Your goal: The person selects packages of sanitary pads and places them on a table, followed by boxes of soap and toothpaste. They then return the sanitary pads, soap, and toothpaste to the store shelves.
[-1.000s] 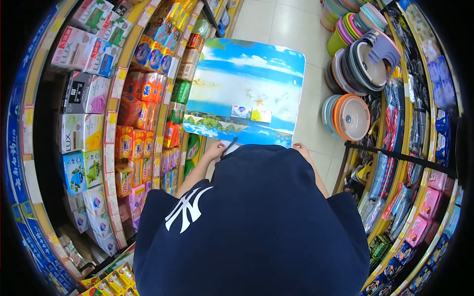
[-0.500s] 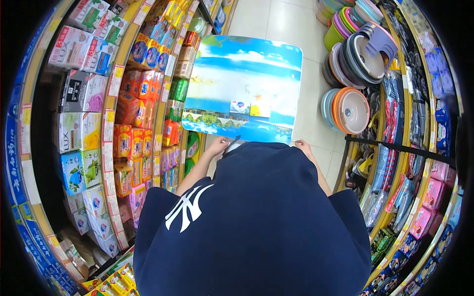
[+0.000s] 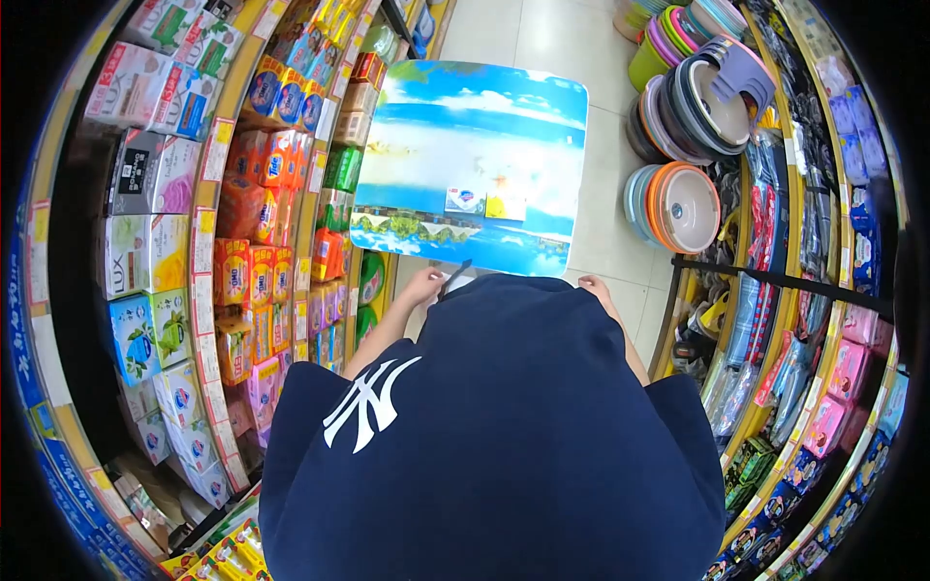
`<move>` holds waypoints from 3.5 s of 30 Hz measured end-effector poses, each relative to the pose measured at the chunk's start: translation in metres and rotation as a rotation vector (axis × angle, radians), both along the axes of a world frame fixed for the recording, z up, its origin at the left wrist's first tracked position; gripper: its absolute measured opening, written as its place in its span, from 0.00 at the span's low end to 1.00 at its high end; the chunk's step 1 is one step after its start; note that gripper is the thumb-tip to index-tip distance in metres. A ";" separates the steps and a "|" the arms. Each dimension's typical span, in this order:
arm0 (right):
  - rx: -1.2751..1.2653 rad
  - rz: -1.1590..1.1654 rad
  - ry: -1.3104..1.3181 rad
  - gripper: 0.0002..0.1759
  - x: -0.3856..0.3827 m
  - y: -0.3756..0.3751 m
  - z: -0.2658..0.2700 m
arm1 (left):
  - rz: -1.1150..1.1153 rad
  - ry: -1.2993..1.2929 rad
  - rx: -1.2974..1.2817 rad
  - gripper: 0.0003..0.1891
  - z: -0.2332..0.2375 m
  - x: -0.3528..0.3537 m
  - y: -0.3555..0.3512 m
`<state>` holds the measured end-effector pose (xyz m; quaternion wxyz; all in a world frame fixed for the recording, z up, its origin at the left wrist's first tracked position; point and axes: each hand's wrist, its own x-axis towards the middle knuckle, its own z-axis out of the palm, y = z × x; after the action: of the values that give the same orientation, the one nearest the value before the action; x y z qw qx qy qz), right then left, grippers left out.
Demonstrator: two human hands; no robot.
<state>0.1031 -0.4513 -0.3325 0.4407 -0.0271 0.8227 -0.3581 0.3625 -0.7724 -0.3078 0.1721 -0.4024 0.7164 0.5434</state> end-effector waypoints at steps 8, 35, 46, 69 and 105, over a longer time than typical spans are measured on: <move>-0.033 -0.008 0.016 0.15 0.004 0.003 -0.012 | -0.008 -0.020 0.040 0.14 0.003 0.002 0.000; 0.487 0.258 0.277 0.35 -0.043 -0.208 -0.022 | -0.216 -0.267 -0.035 0.15 -0.011 0.077 -0.013; 0.319 -0.180 -0.397 0.48 -0.058 -0.235 -0.072 | -0.363 -0.358 -0.371 0.31 -0.055 -0.137 -0.088; -0.238 0.127 -0.206 0.34 -0.022 -0.158 -0.005 | 0.151 -0.175 -0.256 0.36 -0.050 -0.057 -0.056; -1.786 1.642 1.361 0.29 0.410 -0.426 0.515 | 2.083 1.461 -0.311 0.14 0.270 0.227 0.126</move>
<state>0.5128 -0.8774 0.1823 -0.1263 -0.9334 0.1173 -0.3148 0.5898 -0.6465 -0.0377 -0.8123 -0.3957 0.0480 0.4257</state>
